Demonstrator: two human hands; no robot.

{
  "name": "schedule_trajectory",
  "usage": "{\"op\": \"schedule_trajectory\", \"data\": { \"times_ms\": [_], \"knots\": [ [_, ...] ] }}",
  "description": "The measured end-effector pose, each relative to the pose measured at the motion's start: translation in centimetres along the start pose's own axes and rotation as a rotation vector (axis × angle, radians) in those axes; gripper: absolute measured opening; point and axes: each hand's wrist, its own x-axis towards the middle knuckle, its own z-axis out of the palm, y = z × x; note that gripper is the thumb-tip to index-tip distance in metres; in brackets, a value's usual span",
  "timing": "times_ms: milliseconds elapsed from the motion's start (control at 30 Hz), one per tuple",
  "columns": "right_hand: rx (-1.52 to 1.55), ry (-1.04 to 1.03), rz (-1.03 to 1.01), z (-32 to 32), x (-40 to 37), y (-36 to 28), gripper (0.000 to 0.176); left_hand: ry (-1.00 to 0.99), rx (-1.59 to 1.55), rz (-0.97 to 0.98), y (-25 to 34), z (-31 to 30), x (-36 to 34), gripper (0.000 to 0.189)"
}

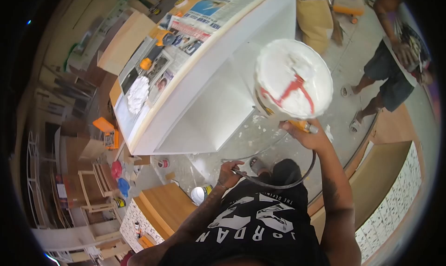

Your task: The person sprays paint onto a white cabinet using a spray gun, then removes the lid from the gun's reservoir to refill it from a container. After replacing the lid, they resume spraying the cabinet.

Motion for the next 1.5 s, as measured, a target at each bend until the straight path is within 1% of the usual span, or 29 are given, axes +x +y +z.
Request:
{"op": "schedule_trajectory", "data": {
  "times_ms": [67, 100, 167, 200, 233, 267, 300, 333, 467, 600, 667, 700, 767, 800, 833, 900, 933, 967, 1033, 1100, 1167, 1200, 1233, 1267, 1300, 1333, 1367, 1433, 1500],
  "knots": [
    [-0.243, 0.053, -0.083, -0.8, 0.2, -1.2, 0.03, 0.073, 0.055, 0.187, 1.2, 1.3, 0.3, 0.038],
    [-0.161, 0.066, -0.098, 1.1, 1.9, -0.2, 0.03, 0.052, 0.138, 0.184, 0.3, -2.7, 0.5, 0.038],
    [-0.147, 0.125, -0.118, -0.8, 2.9, -0.8, 0.031, 0.05, 0.062, 0.158, 1.4, -1.4, 1.9, 0.037],
    [-0.176, 0.137, -0.097, -2.1, 3.2, -0.8, 0.033, 0.045, 0.046, 0.167, 1.6, -0.5, 2.5, 0.037],
    [-0.175, 0.142, -0.094, -2.9, 3.6, -0.7, 0.033, 0.037, 0.047, 0.124, 1.6, -0.4, 2.8, 0.037],
    [-0.142, 0.181, -0.052, -3.8, 4.2, -0.6, 0.034, 0.035, 0.051, 0.082, 1.5, -0.2, 3.4, 0.037],
    [-0.11, 0.216, -0.006, -4.8, 4.7, -0.5, 0.035, 0.033, 0.049, 0.08, 1.8, 0.1, 3.9, 0.037],
    [-0.053, 0.255, -0.045, -5.7, 5.3, -0.1, 0.037, 0.027, 0.061, 0.064, 2.2, 0.5, 4.4, 0.037],
    [-0.022, 0.313, -0.025, -10.4, 8.0, -0.5, 0.037, 0.054, 0.096, 0.027, 3.8, 2.4, 7.2, 0.037],
    [-0.082, 0.348, -0.038, -15.8, 10.6, -1.0, 0.035, 0.124, 0.185, 0.085, 7.3, 5.3, 10.5, 0.037],
    [-0.098, 0.409, -0.034, -17.9, 11.4, -1.5, 0.032, 0.082, 0.106, -0.089, 8.9, 6.7, 12.2, 0.033],
    [-0.099, 0.378, -0.04, -19.1, 11.6, -1.4, 0.032, 0.107, 0.104, -0.109, 9.7, 7.6, 13.0, 0.033],
    [-0.141, 0.38, 0.0, -20.8, 12.1, -0.3, 0.029, 0.127, 0.139, -0.076, 11.0, 8.3, 14.5, 0.034],
    [-0.105, 0.355, 0.024, -21.4, 12.3, -0.2, 0.027, 0.108, 0.138, -0.097, 12.0, 8.5, 15.3, 0.034],
    [-0.072, 0.326, 0.048, -21.9, 12.5, 0.1, 0.025, 0.171, 0.138, -0.139, 12.6, 9.0, 15.9, 0.034],
    [-0.066, 0.253, 0.029, -23.5, 13.0, 2.4, 0.023, 0.155, 0.169, -0.063, 13.8, 9.8, 17.0, 0.032],
    [-0.06, 0.241, 0.049, -24.0, 13.1, 3.1, 0.021, 0.139, 0.195, -0.066, 14.9, 9.5, 17.6, 0.034],
    [-0.058, 0.234, 0.071, -24.2, 13.2, 3.6, 0.019, 0.188, 0.195, -0.1, 15.0, 9.9, 17.9, 0.034],
    [-0.062, 0.137, 0.045, -24.4, 13.8, 3.6, 0.018, 0.242, 0.202, -0.015, 15.1, 10.8, 18.7, 0.033],
    [-0.068, 0.064, 0.023, -24.3, 14.5, 3.2, 0.017, 0.29, 0.201, -0.022, 15.5, 11.1, 18.9, 0.033],
    [-0.059, 0.043, 0.035, -23.7, 14.5, 2.8, 0.017, 0.254, 0.236, -0.079, 16.0, 11.0, 18.7, 0.033],
    [-0.042, 0.035, 0.025, -23.6, 14.7, 3.1, 0.02, 0.27, 0.235, -0.087, 16.1, 11.0, 18.6, 0.033],
    [-0.045, 0.024, 0.019, -23.5, 14.8, 3.4, 0.02, 0.239, 0.206, -0.127, 16.4, 10.8, 18.4, 0.035],
    [-0.041, 0.008, -0.028, -23.4, 15.0, 3.8, 0.022, 0.204, 0.176, -0.164, 16.5, 10.6, 18.3, 0.037],
    [-0.036, -0.006, -0.078, -23.4, 15.2, 4.2, 0.025, 0.214, 0.176, -0.161, 16.6, 10.3, 18.1, 0.037],
    [-0.074, -0.055, -0.062, -24.0, 15.4, 4.7, 0.025, 0.196, 0.186, -0.179, 16.8, 10.3, 17.9, 0.038],
    [-0.079, -0.061, -0.07, -24.2, 15.5, 5.1, 0.025, 0.177, 0.195, -0.199, 16.9, 10.4, 17.8, 0.039],
    [-0.068, 0.037, -0.102, -23.7, 15.5, 5.8, 0.023, 0.177, 0.195, -0.225, 16.5, 10.2, 17.6, 0.04],
    [-0.096, 0.014, -0.082, -24.2, 15.4, 6.7, 0.024, 0.195, 0.142, -0.212, 16.4, 10.2, 17.4, 0.04]
  ]
}}
